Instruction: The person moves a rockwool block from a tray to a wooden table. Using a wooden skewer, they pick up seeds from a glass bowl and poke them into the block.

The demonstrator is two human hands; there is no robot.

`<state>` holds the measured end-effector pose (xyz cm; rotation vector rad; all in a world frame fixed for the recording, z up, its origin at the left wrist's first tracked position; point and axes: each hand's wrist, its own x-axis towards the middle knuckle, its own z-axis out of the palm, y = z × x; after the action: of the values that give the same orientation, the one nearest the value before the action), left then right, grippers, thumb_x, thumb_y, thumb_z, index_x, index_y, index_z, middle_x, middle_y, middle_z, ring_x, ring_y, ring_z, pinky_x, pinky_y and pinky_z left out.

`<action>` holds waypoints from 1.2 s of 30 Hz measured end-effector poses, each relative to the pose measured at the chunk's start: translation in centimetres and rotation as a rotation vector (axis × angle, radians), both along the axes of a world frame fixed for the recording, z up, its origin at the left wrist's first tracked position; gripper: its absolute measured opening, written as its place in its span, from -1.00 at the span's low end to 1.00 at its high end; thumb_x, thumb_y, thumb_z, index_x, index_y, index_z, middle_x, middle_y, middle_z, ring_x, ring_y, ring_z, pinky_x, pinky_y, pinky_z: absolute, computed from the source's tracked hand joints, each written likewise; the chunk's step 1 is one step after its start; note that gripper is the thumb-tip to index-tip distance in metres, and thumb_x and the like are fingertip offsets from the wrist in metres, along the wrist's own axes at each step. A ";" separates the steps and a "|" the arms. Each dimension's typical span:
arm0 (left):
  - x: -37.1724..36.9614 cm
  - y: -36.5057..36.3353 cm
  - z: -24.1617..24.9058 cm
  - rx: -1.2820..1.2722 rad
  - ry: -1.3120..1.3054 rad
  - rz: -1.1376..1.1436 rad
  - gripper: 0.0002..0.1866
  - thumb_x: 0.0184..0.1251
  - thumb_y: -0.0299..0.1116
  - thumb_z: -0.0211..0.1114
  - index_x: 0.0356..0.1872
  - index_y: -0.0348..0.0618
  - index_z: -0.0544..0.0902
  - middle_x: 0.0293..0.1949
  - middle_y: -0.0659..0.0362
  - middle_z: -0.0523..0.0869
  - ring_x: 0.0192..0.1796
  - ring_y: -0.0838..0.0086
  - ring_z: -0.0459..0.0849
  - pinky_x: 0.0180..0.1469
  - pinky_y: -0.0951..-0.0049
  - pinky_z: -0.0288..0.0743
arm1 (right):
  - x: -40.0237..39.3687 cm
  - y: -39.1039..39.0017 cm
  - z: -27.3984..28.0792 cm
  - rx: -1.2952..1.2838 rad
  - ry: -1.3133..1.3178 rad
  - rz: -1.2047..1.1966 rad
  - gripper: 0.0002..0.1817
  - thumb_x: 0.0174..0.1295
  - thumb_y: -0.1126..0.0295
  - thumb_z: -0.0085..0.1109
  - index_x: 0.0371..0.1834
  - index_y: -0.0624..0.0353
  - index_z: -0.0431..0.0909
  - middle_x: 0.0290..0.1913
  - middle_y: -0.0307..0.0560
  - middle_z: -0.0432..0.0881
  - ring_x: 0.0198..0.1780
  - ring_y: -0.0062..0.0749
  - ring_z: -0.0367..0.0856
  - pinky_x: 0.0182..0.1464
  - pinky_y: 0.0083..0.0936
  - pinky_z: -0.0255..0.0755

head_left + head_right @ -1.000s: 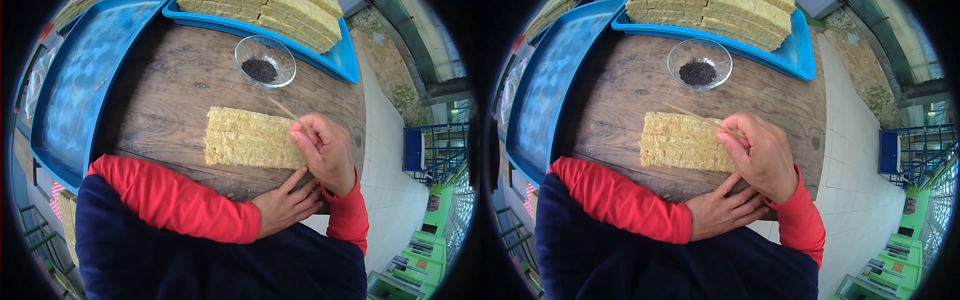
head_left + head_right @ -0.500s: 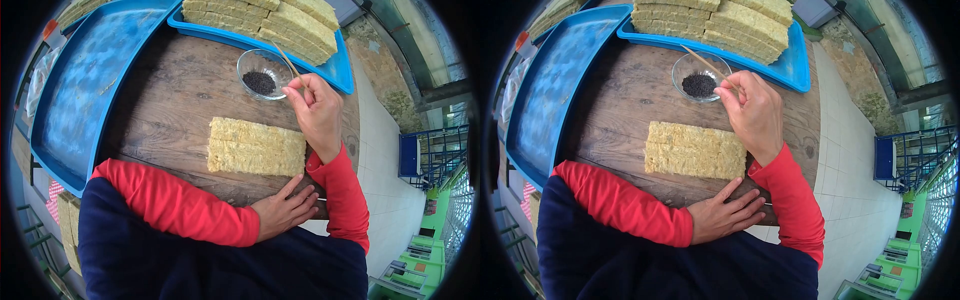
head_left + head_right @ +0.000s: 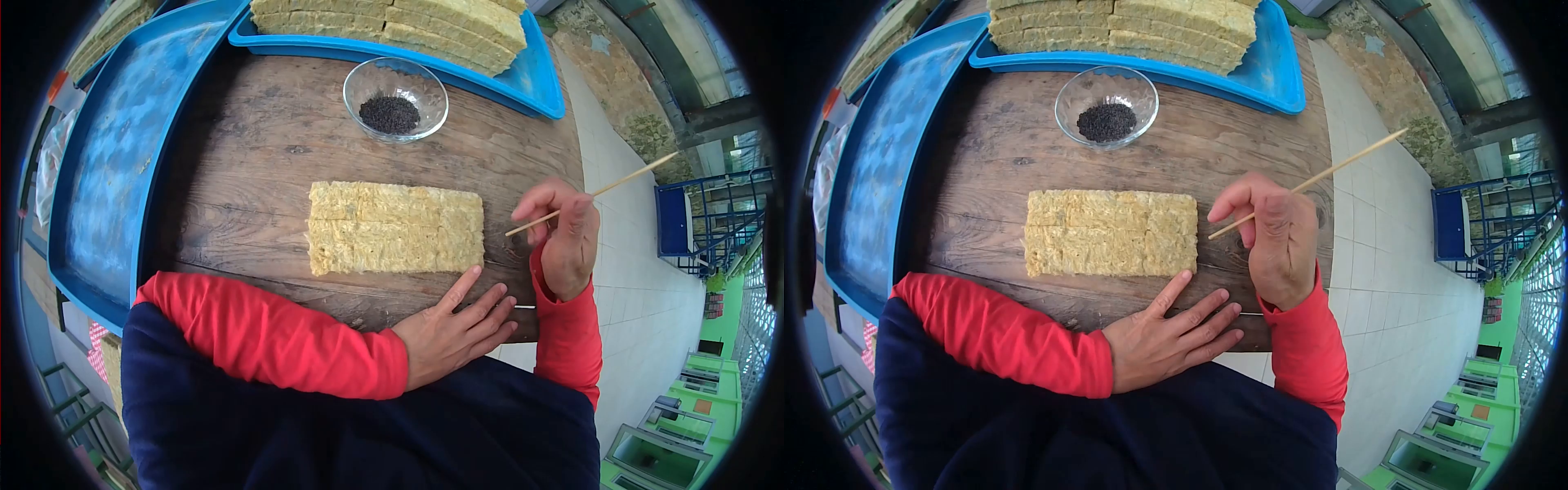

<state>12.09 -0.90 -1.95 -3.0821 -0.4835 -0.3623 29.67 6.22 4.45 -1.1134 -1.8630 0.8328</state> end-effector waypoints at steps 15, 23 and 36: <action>-0.1 0.0 0.1 -0.033 -0.041 0.038 -0.42 0.29 -0.15 0.02 0.38 0.14 0.31 0.30 0.21 0.39 0.41 0.30 0.26 0.43 -0.30 -0.09 | -1.5 -1.5 -1.1 0.226 -0.105 0.123 -0.85 0.34 0.44 0.10 -0.18 0.26 0.63 -0.10 -0.04 0.49 -0.23 -0.41 0.54 -0.27 -0.53 0.46; -0.2 0.1 0.2 -0.044 -0.032 0.009 -0.42 0.35 -0.14 -0.05 0.40 0.04 0.27 0.35 0.07 0.34 0.45 0.14 0.18 0.45 -0.27 -0.14 | -2.5 -1.7 -1.6 0.119 -0.029 0.127 -0.88 0.19 0.57 0.20 -0.22 0.24 0.64 -0.34 -0.06 0.63 -0.31 -0.27 0.58 -0.26 -0.45 0.46; -0.3 0.2 0.1 -0.027 -0.007 -0.014 -0.40 0.31 -0.14 -0.02 0.40 0.03 0.29 0.30 0.14 0.36 0.43 0.17 0.20 0.46 -0.30 -0.19 | -2.4 -1.5 -1.4 0.162 -0.113 0.194 -0.92 0.20 0.55 0.18 -0.27 0.25 0.63 -0.35 -0.06 0.64 -0.28 -0.31 0.60 -0.24 -0.49 0.47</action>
<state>11.82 -0.74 -1.84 -3.1129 -0.4711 -0.3703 27.31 4.68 3.09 -0.9052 -2.1177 0.7228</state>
